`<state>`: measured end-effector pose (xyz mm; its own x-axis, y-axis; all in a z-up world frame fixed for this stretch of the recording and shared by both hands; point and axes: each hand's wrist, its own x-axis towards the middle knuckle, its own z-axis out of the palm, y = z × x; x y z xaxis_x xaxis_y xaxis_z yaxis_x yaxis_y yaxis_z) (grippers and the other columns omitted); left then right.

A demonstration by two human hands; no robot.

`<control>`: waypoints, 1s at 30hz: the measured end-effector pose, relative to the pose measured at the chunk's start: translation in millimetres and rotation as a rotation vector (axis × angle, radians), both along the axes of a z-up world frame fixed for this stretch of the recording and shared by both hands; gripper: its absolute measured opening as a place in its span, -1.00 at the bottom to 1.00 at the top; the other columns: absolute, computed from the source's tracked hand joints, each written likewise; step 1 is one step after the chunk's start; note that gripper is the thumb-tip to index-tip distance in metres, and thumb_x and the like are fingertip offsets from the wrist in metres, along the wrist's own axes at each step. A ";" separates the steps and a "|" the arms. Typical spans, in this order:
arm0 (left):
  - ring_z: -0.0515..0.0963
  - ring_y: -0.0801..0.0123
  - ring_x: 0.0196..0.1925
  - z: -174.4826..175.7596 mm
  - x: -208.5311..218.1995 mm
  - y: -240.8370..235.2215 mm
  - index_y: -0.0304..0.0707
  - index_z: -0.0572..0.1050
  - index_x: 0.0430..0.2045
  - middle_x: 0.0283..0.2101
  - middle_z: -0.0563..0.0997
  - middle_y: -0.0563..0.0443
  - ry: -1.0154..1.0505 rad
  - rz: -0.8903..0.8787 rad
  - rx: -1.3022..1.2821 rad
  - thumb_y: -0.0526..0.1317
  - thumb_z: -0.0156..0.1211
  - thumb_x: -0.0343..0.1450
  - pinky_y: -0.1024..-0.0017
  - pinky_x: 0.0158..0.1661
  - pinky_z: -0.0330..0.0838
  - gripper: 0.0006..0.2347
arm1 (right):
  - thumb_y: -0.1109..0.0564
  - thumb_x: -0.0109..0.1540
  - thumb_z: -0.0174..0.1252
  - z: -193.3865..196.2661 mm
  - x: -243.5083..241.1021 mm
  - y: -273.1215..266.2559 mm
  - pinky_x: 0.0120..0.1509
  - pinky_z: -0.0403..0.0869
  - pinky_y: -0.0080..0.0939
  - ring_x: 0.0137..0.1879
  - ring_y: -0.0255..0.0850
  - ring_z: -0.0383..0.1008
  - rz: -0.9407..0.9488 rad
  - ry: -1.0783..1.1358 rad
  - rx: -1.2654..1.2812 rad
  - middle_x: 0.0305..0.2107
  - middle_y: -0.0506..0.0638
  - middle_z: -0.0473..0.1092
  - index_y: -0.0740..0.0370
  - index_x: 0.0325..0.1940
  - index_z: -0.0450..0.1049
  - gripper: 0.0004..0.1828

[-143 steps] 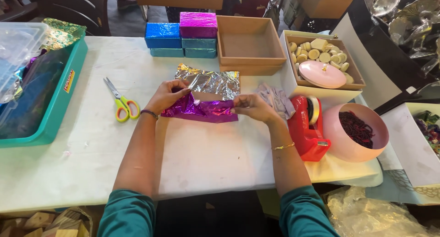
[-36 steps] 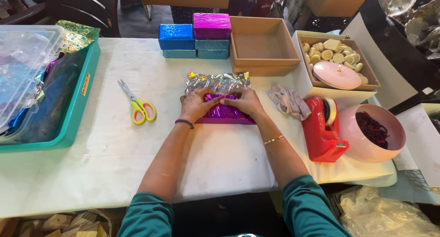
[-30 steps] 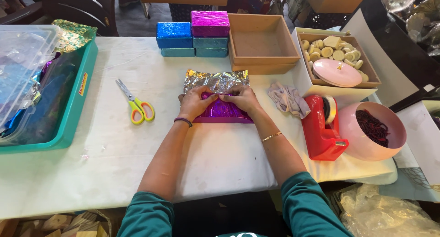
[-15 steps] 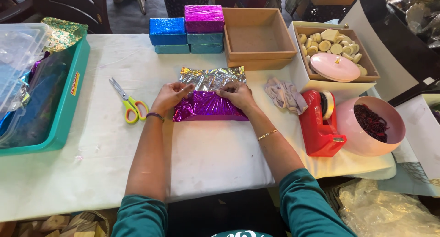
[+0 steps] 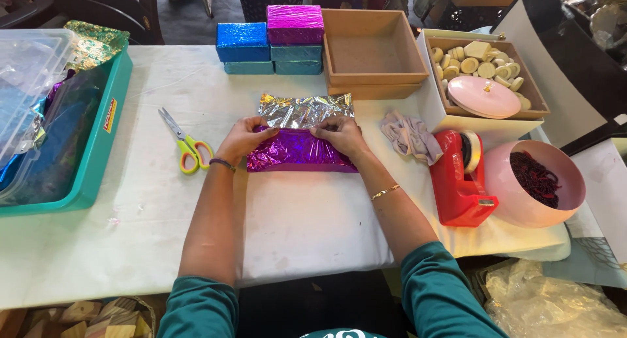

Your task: The person places a small floral-patterned pouch into a wooden box and closes it. They then wrap the box in a sheet of shiny purple foil, folding the edges and securing the corners with clear tape to create a finished package.

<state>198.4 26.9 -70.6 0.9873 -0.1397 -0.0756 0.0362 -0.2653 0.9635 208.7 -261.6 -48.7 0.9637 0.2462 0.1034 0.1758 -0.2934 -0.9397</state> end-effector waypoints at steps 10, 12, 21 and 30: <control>0.59 0.16 0.01 74.2 -58.6 -44.8 -0.13 0.65 -0.26 -0.13 0.68 0.04 -0.861 0.492 0.858 0.02 0.50 0.20 0.05 0.03 0.16 -0.65 | 0.09 0.17 0.41 -5.0 1.1 0.9 -0.36 0.33 -0.40 -0.44 -0.47 0.33 0.046 0.041 0.054 -0.55 -0.16 0.47 0.27 -0.40 0.62 -0.80; 0.58 0.29 0.25 84.4 -66.3 -56.9 0.00 0.58 0.01 0.11 0.66 0.10 -0.737 0.020 0.577 0.17 0.51 0.24 0.19 0.29 0.26 -0.48 | 0.10 0.17 0.41 -4.9 1.3 0.9 -0.37 0.35 -0.39 -0.45 -0.47 0.35 0.053 0.059 0.073 -0.56 -0.16 0.48 0.27 -0.40 0.61 -0.81; 0.34 -0.07 0.39 77.6 -66.3 -75.2 -0.16 -0.13 0.48 0.34 0.40 -0.20 -0.583 -0.291 0.401 0.12 0.63 0.00 0.10 0.37 0.18 0.20 | 0.10 0.21 0.35 -2.0 2.0 -0.4 -0.33 0.40 -0.34 -0.44 -0.43 0.39 0.044 0.077 0.039 -0.54 -0.11 0.51 0.31 -0.35 0.64 -0.80; 0.17 -0.13 0.49 75.6 -55.8 -71.4 -0.03 0.37 0.17 0.46 0.18 -0.20 -0.649 -0.333 0.511 0.07 0.69 0.03 0.08 0.33 0.19 -0.18 | 0.15 0.26 0.22 -27.5 25.8 -7.5 -0.23 0.42 -0.35 -0.35 -0.44 0.42 0.139 0.170 0.160 -0.45 -0.12 0.52 0.32 -0.28 0.62 -0.83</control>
